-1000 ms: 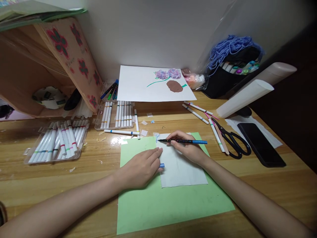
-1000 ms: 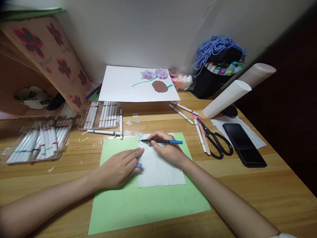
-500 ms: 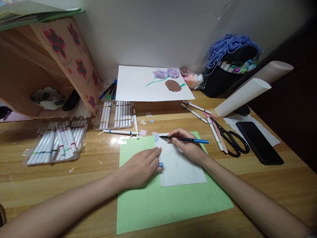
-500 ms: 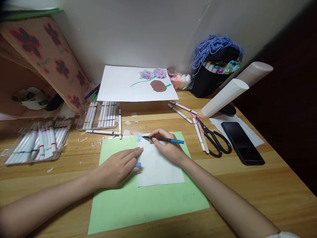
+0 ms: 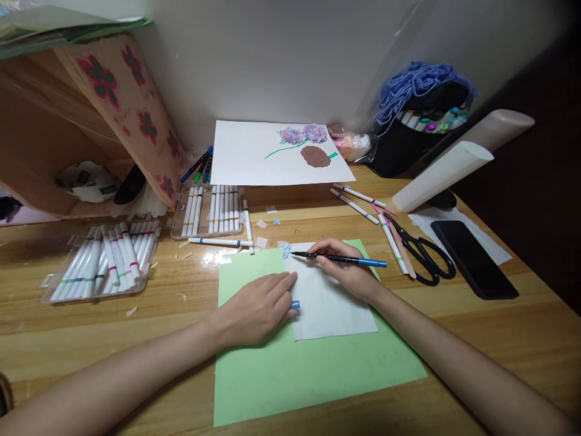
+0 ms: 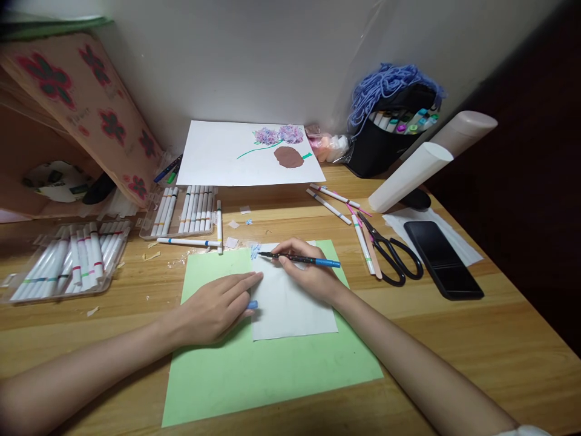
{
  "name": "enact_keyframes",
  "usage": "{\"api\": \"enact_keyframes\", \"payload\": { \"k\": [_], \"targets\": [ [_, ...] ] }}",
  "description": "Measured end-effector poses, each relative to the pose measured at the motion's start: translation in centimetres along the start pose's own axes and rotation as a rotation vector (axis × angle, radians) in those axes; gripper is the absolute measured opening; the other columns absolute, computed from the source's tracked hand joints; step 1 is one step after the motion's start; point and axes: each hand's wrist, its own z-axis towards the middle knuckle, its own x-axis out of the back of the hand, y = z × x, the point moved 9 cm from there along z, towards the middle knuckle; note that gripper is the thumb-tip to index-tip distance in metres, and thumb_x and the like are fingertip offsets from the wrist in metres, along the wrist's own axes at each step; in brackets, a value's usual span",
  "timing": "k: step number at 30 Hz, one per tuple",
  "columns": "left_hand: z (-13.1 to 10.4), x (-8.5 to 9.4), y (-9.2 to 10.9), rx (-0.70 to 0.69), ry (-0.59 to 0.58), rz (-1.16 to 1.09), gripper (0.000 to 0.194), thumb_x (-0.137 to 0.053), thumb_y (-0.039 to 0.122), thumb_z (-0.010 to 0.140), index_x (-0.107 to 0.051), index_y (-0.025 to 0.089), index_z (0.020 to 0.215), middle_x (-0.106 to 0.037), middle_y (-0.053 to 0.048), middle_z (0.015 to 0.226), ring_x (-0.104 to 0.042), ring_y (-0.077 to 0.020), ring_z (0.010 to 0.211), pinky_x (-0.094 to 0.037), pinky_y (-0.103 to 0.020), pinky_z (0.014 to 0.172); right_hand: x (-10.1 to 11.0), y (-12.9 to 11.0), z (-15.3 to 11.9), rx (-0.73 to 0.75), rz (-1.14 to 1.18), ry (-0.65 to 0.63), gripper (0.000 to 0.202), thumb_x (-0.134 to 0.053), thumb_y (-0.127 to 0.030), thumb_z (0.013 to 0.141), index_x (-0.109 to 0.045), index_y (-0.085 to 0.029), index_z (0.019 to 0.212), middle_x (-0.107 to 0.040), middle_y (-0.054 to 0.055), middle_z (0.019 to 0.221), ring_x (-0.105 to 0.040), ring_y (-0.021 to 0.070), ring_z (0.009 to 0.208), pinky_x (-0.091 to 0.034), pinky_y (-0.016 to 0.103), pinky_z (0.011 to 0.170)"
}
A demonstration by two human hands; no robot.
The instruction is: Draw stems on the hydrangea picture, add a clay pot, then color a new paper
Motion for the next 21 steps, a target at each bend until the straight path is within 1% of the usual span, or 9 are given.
{"api": "enact_keyframes", "payload": {
  "k": [3, 7, 9, 11, 13, 16, 17, 19, 21],
  "targets": [
    [0.0, 0.1, 0.5, -0.024, 0.006, 0.008, 0.036, -0.031, 0.028, 0.097, -0.057, 0.007, 0.084, -0.061, -0.023, 0.115, -0.061, -0.0287, 0.103, -0.054, -0.039, 0.084, -0.7, -0.4, -0.2, 0.013, -0.059, -0.094, 0.012, -0.056, -0.023, 0.085, -0.063, -0.021, 0.094, -0.065, 0.004, 0.091, -0.064, 0.0184, 0.086, -0.049, 0.031, 0.077],
    [0.0, 0.1, 0.5, -0.02, -0.003, 0.004, 0.036, -0.031, 0.027, 0.097, -0.058, 0.007, 0.085, -0.062, -0.022, 0.114, -0.063, -0.0284, 0.101, -0.055, -0.038, 0.081, -1.0, -0.9, 0.0, 0.031, -0.151, -0.141, 0.013, -0.057, -0.018, 0.082, -0.066, -0.022, 0.091, -0.065, 0.004, 0.09, -0.062, 0.0179, 0.087, -0.048, 0.03, 0.077],
    [0.0, 0.1, 0.5, -0.024, -0.006, 0.005, 0.036, -0.031, 0.027, 0.097, -0.058, 0.007, 0.084, -0.062, -0.022, 0.114, -0.063, -0.0283, 0.1, -0.055, -0.038, 0.082, -0.9, -0.6, 0.1, 0.006, -0.128, -0.126, 0.013, -0.057, -0.019, 0.082, -0.065, -0.021, 0.091, -0.066, 0.004, 0.09, -0.063, 0.0179, 0.087, -0.049, 0.03, 0.077],
    [0.0, 0.0, 0.6, -0.025, -0.011, 0.003, 0.036, -0.032, 0.027, 0.097, -0.059, 0.007, 0.085, -0.062, -0.022, 0.114, -0.063, -0.0282, 0.1, -0.055, -0.038, 0.082, -0.6, -0.1, 0.2, -0.036, -0.053, -0.081, 0.012, -0.056, -0.022, 0.084, -0.063, -0.021, 0.094, -0.067, 0.004, 0.091, -0.065, 0.0184, 0.087, -0.05, 0.031, 0.077],
    [-0.1, -0.1, 0.6, -0.023, -0.015, -0.003, 0.035, -0.033, 0.027, 0.097, -0.059, 0.006, 0.086, -0.061, -0.022, 0.115, -0.062, -0.0284, 0.101, -0.054, -0.038, 0.083, 0.0, 0.5, 0.3, -0.07, 0.008, -0.011, 0.012, -0.056, -0.025, 0.084, -0.061, -0.02, 0.095, -0.067, 0.005, 0.091, -0.067, 0.0194, 0.087, -0.051, 0.031, 0.077],
    [-0.1, -0.2, 0.5, -0.016, -0.017, -0.013, 0.034, -0.033, 0.027, 0.096, -0.059, 0.007, 0.087, -0.061, -0.021, 0.116, -0.062, -0.0283, 0.102, -0.054, -0.038, 0.083, 1.1, 0.9, 0.3, -0.084, 0.004, 0.112, 0.012, -0.057, -0.027, 0.084, -0.06, -0.02, 0.092, -0.068, 0.005, 0.089, -0.067, 0.0206, 0.088, -0.05, 0.032, 0.078],
    [-0.1, -0.2, 0.5, -0.015, -0.016, -0.015, 0.034, -0.033, 0.027, 0.096, -0.059, 0.007, 0.087, -0.061, -0.021, 0.116, -0.062, -0.0282, 0.102, -0.054, -0.038, 0.083, 1.4, 1.0, 0.3, -0.08, 0.003, 0.136, 0.012, -0.057, -0.028, 0.084, -0.06, -0.02, 0.091, -0.068, 0.005, 0.089, -0.067, 0.0206, 0.087, -0.05, 0.032, 0.077],
    [-0.2, -0.1, 0.4, -0.014, -0.015, -0.015, 0.034, -0.033, 0.028, 0.097, -0.058, 0.007, 0.087, -0.061, -0.021, 0.116, -0.062, -0.0277, 0.102, -0.054, -0.038, 0.083, 1.3, 0.7, 0.2, -0.059, 0.012, 0.116, 0.012, -0.056, -0.028, 0.085, -0.059, -0.02, 0.093, -0.067, 0.005, 0.089, -0.067, 0.02, 0.086, -0.051, 0.032, 0.077],
    [-0.1, -0.1, 0.5, -0.018, -0.015, -0.015, 0.033, -0.033, 0.028, 0.097, -0.058, 0.008, 0.087, -0.061, -0.021, 0.115, -0.062, -0.0273, 0.103, -0.054, -0.038, 0.083, 0.4, 0.1, 0.1, -0.023, 0.002, 0.009, 0.013, -0.056, -0.026, 0.084, -0.061, -0.019, 0.094, -0.067, 0.005, 0.089, -0.067, 0.019, 0.084, -0.051, 0.031, 0.075]
  ]
}}
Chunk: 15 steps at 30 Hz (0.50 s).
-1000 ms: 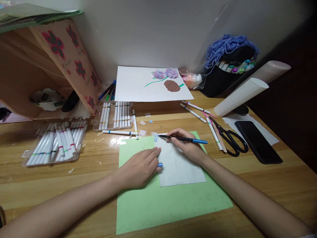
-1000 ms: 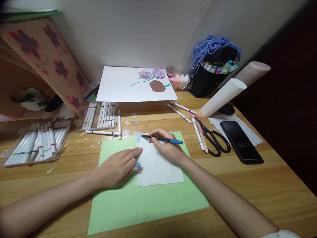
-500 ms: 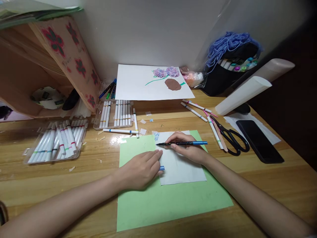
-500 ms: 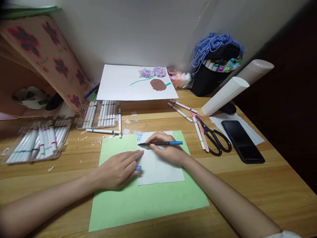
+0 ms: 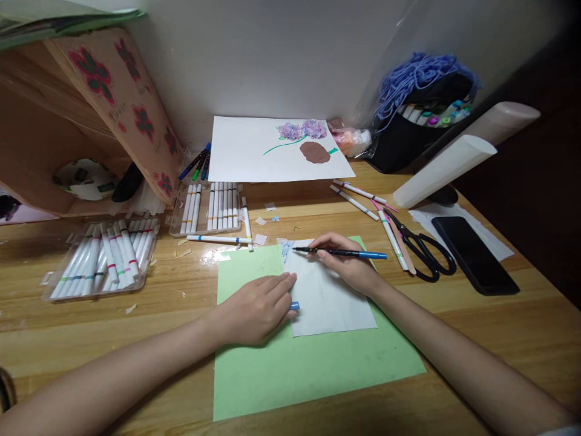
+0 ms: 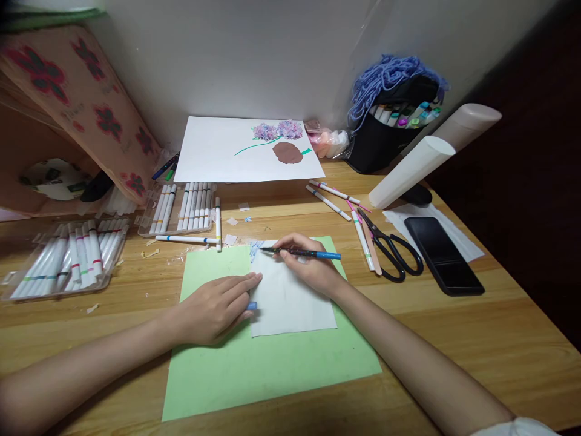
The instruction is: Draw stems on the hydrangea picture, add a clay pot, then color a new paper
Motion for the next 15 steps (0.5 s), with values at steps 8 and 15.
{"api": "enact_keyframes", "payload": {
  "k": [8, 15],
  "targets": [
    [0.0, 0.0, 0.0, -0.005, -0.01, -0.004, 0.031, -0.036, 0.027, 0.096, -0.057, 0.007, 0.087, -0.061, -0.022, 0.116, -0.062, -0.0282, 0.103, -0.053, -0.038, 0.084, -0.8, -0.4, 0.0, 0.015, -0.077, -0.076, 0.011, -0.057, -0.022, 0.082, -0.064, -0.02, 0.091, -0.067, 0.005, 0.088, -0.066, 0.0193, 0.084, -0.051, 0.031, 0.075],
    [0.0, 0.0, 0.0, -0.004, -0.01, -0.022, 0.032, -0.034, 0.027, 0.096, -0.057, 0.009, 0.084, -0.061, -0.021, 0.116, -0.061, -0.0281, 0.105, -0.054, -0.038, 0.084, 1.4, 0.8, -0.1, -0.056, -0.014, 0.172, 0.011, -0.056, -0.027, 0.085, -0.059, -0.02, 0.092, -0.068, 0.005, 0.087, -0.068, 0.0192, 0.085, -0.051, 0.03, 0.074]
  ]
}}
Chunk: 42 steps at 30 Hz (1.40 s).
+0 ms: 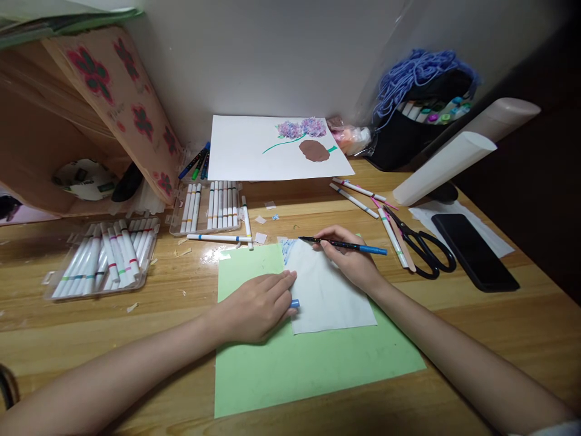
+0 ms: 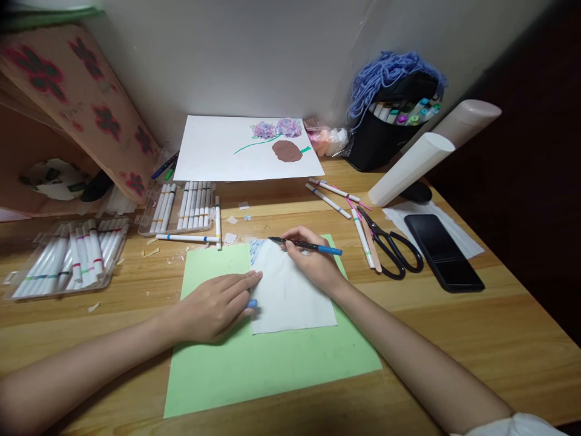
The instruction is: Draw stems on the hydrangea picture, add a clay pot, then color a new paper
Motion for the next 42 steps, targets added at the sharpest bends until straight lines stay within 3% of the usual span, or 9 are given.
{"api": "enact_keyframes", "payload": {
  "k": [7, 14, 20, 25, 29, 33, 42],
  "targets": [
    [0.0, 0.0, 0.0, -0.007, 0.002, 0.028, 0.032, -0.036, 0.027, 0.096, -0.058, 0.007, 0.085, -0.061, -0.022, 0.115, -0.062, -0.0289, 0.102, -0.054, -0.038, 0.083, -2.6, -1.2, -0.8, 0.097, -0.053, -0.292, 0.011, -0.058, -0.024, 0.083, -0.064, -0.02, 0.091, -0.067, 0.006, 0.091, -0.066, 0.0195, 0.085, -0.052, 0.032, 0.075],
    [0.0, -0.1, 0.1, -0.009, -0.011, 0.037, 0.032, -0.035, 0.027, 0.096, -0.058, 0.008, 0.085, -0.061, -0.021, 0.116, -0.062, -0.0277, 0.103, -0.053, -0.038, 0.084, -1.1, -0.2, -0.2, 0.031, 0.017, -0.12, 0.013, -0.055, -0.028, 0.085, -0.059, -0.02, 0.095, -0.068, 0.005, 0.09, -0.067, 0.0198, 0.085, -0.052, 0.033, 0.076],
    [0.0, 0.0, 0.1, -0.009, 0.001, 0.057, 0.034, -0.033, 0.028, 0.097, -0.058, 0.008, 0.086, -0.062, -0.02, 0.115, -0.062, -0.0268, 0.101, -0.054, -0.037, 0.083, -3.0, -2.0, -0.8, 0.171, -0.176, -0.323, 0.014, -0.058, -0.023, 0.082, -0.066, -0.022, 0.093, -0.068, 0.005, 0.092, -0.063, 0.02, 0.089, -0.049, 0.034, 0.08],
    [0.1, -0.2, 0.1, -0.01, -0.009, 0.045, 0.032, -0.034, 0.028, 0.096, -0.058, 0.007, 0.088, -0.061, -0.021, 0.117, -0.062, -0.0273, 0.101, -0.054, -0.038, 0.083, -2.2, -0.9, -0.4, 0.06, -0.037, -0.23, 0.016, -0.055, -0.027, 0.086, -0.062, -0.021, 0.098, -0.067, 0.006, 0.097, -0.065, 0.0198, 0.09, -0.051, 0.033, 0.077],
    [0.0, 0.1, 0.2, -0.007, 0.011, 0.035, 0.031, -0.034, 0.027, 0.097, -0.056, 0.009, 0.085, -0.06, -0.022, 0.117, -0.061, -0.0274, 0.105, -0.053, -0.039, 0.085, -1.6, -1.3, -0.8, 0.056, 0.041, -0.199, 0.017, -0.056, -0.031, 0.085, -0.062, -0.02, 0.097, -0.067, 0.006, 0.096, -0.065, 0.02, 0.091, -0.052, 0.034, 0.079],
    [-0.1, 0.6, 0.7, -0.043, 0.042, 0.025, 0.029, -0.035, 0.027, 0.096, -0.055, 0.01, 0.083, -0.058, -0.024, 0.12, -0.056, -0.0282, 0.113, -0.051, -0.04, 0.09, -1.5, -1.6, -2.3, 0.044, 0.007, -0.262, 0.017, -0.056, -0.029, 0.086, -0.063, -0.02, 0.099, -0.066, 0.007, 0.098, -0.064, 0.0206, 0.092, -0.052, 0.034, 0.08],
    [-0.1, 0.2, 0.7, -0.029, 0.036, 0.028, 0.029, -0.037, 0.026, 0.095, -0.057, 0.007, 0.086, -0.062, -0.024, 0.112, -0.061, -0.0297, 0.104, -0.053, -0.039, 0.086, -2.5, -2.1, -3.5, 0.143, -0.205, -0.363, 0.023, -0.057, -0.02, 0.084, -0.067, -0.023, 0.104, -0.064, 0.006, 0.093, -0.06, 0.0195, 0.09, -0.048, 0.032, 0.079]
  ]
}}
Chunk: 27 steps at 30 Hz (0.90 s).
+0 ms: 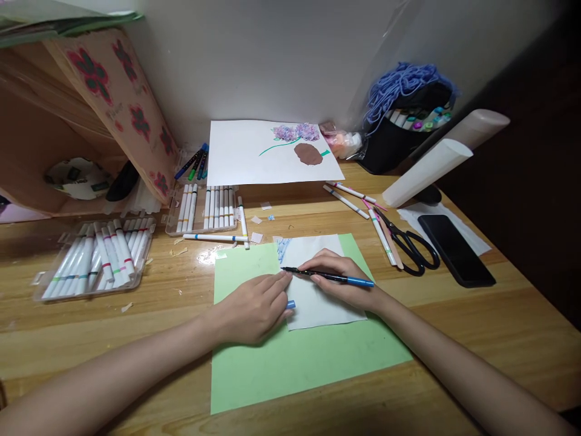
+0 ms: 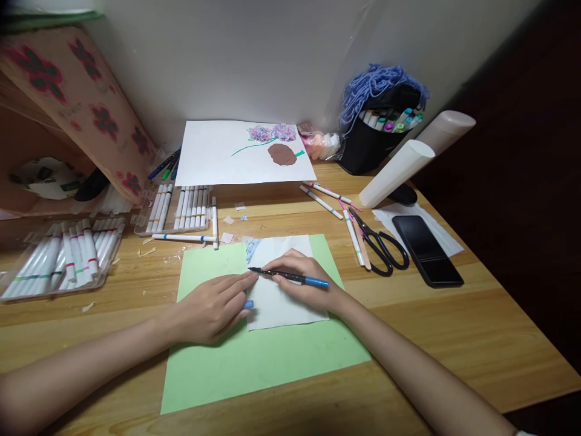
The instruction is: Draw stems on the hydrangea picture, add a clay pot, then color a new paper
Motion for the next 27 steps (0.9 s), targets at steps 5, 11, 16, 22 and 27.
{"api": "enact_keyframes", "payload": {
  "k": [5, 11, 16, 22, 27],
  "targets": [
    [0.0, -0.1, 0.0, 0.003, -0.013, -0.001, 0.029, -0.037, 0.026, 0.095, -0.058, 0.007, 0.086, -0.062, -0.023, 0.113, -0.061, -0.0292, 0.106, -0.053, -0.039, 0.086, 0.9, 0.7, 0.1, -0.034, 0.017, 0.102, 0.021, -0.055, -0.024, 0.086, -0.066, -0.024, 0.104, -0.065, 0.006, 0.1, -0.061, 0.0198, 0.094, -0.048, 0.032, 0.082],
    [0.2, -0.1, -0.1, 0.002, -0.013, -0.004, 0.032, -0.035, 0.025, 0.095, -0.059, 0.007, 0.083, -0.062, -0.023, 0.113, -0.062, -0.0295, 0.103, -0.054, -0.039, 0.083, 2.7, 2.6, 0.3, -0.092, 0.095, 0.272, 0.02, -0.055, -0.026, 0.087, -0.064, -0.023, 0.104, -0.067, 0.005, 0.104, -0.062, 0.0192, 0.099, -0.048, 0.032, 0.087],
    [0.1, 0.0, -0.1, 0.0, -0.007, 0.004, 0.034, -0.034, 0.025, 0.095, -0.059, 0.007, 0.082, -0.062, -0.022, 0.114, -0.062, -0.0295, 0.103, -0.054, -0.038, 0.084, 3.1, 2.2, 0.2, -0.074, 0.094, 0.294, 0.02, -0.055, -0.028, 0.087, -0.064, -0.022, 0.104, -0.067, 0.006, 0.103, -0.063, 0.0199, 0.096, -0.049, 0.034, 0.085],
    [0.1, -0.1, -0.1, 0.004, -0.012, 0.009, 0.035, -0.033, 0.026, 0.096, -0.059, 0.007, 0.084, -0.062, -0.022, 0.114, -0.061, -0.0292, 0.105, -0.054, -0.038, 0.085, 2.0, 1.2, 0.5, -0.018, -0.045, 0.186, 0.021, -0.056, -0.026, 0.086, -0.067, -0.025, 0.104, -0.067, 0.005, 0.1, -0.061, 0.02, 0.097, -0.048, 0.033, 0.083],
    [0.1, 0.0, -0.1, 0.004, -0.007, -0.001, 0.035, -0.033, 0.026, 0.096, -0.058, 0.008, 0.081, -0.063, -0.021, 0.113, -0.061, -0.0286, 0.104, -0.054, -0.038, 0.084, 3.4, 1.9, 0.3, -0.055, 0.025, 0.321, 0.021, -0.055, -0.026, 0.087, -0.065, -0.023, 0.104, -0.066, 0.006, 0.101, -0.062, 0.0197, 0.096, -0.048, 0.034, 0.084]
  ]
}}
